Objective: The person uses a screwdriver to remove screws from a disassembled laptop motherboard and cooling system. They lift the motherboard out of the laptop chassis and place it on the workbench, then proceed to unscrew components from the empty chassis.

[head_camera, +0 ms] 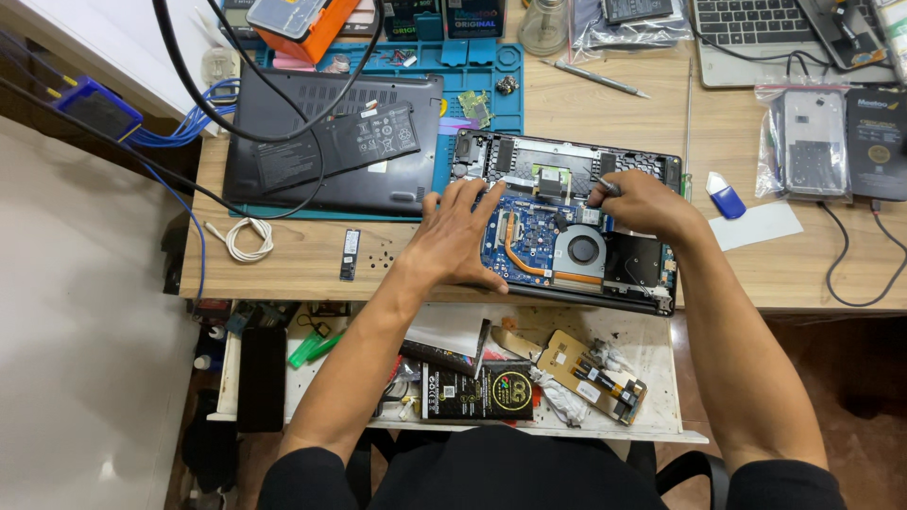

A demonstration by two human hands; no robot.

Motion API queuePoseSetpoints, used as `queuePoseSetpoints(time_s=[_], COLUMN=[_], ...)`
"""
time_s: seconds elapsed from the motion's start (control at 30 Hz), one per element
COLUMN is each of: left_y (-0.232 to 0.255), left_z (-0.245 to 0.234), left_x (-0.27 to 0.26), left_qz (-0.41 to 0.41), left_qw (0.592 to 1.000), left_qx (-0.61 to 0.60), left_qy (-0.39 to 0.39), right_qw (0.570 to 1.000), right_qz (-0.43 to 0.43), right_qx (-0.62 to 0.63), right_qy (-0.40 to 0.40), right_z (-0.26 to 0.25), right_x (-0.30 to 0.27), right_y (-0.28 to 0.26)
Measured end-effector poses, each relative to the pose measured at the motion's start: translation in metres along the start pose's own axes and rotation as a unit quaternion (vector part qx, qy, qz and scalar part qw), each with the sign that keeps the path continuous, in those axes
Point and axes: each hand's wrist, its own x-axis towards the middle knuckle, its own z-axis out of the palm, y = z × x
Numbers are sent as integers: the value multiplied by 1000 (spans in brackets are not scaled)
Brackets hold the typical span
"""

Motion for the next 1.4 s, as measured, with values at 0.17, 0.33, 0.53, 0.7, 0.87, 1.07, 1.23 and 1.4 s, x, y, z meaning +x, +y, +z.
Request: queuePoseSetpoints(time_s=[0.17,0.33,0.53,0.7,0.87,1.07,1.23,1.4], left_y=[0,-1,-1,-2,-6,-16,-22,-25], left_z=[-4,-5,-2,-1,2,-9,-10,-5], left_x=[1,5,11,12,6,-23,-49,-58], left_qz=[10,19,23,24,23,-30,-75,-89], left_qw=[1000,1000,1000,999,1000,937,876,900], left_qx=[12,22,19,25,-10,-329,-450,-405], left_qy=[-2,0,-2,-6,5,116,159,136], right_qw=[1000,1000,1000,997,997,999,998,998], right_qz=[-2,4,-1,-15,-19,-6,-11,21], right_qx=[12,13,6,-74,-65,-51,-55,-65], right_qy=[-7,-7,7,34,31,7,-12,-17], right_z=[0,0,-3,0,3,2,0,-2], right_x=[10,8,-5,-8,0,11,6,4], right_y=[7,8,-4,-4,7,17,7,3])
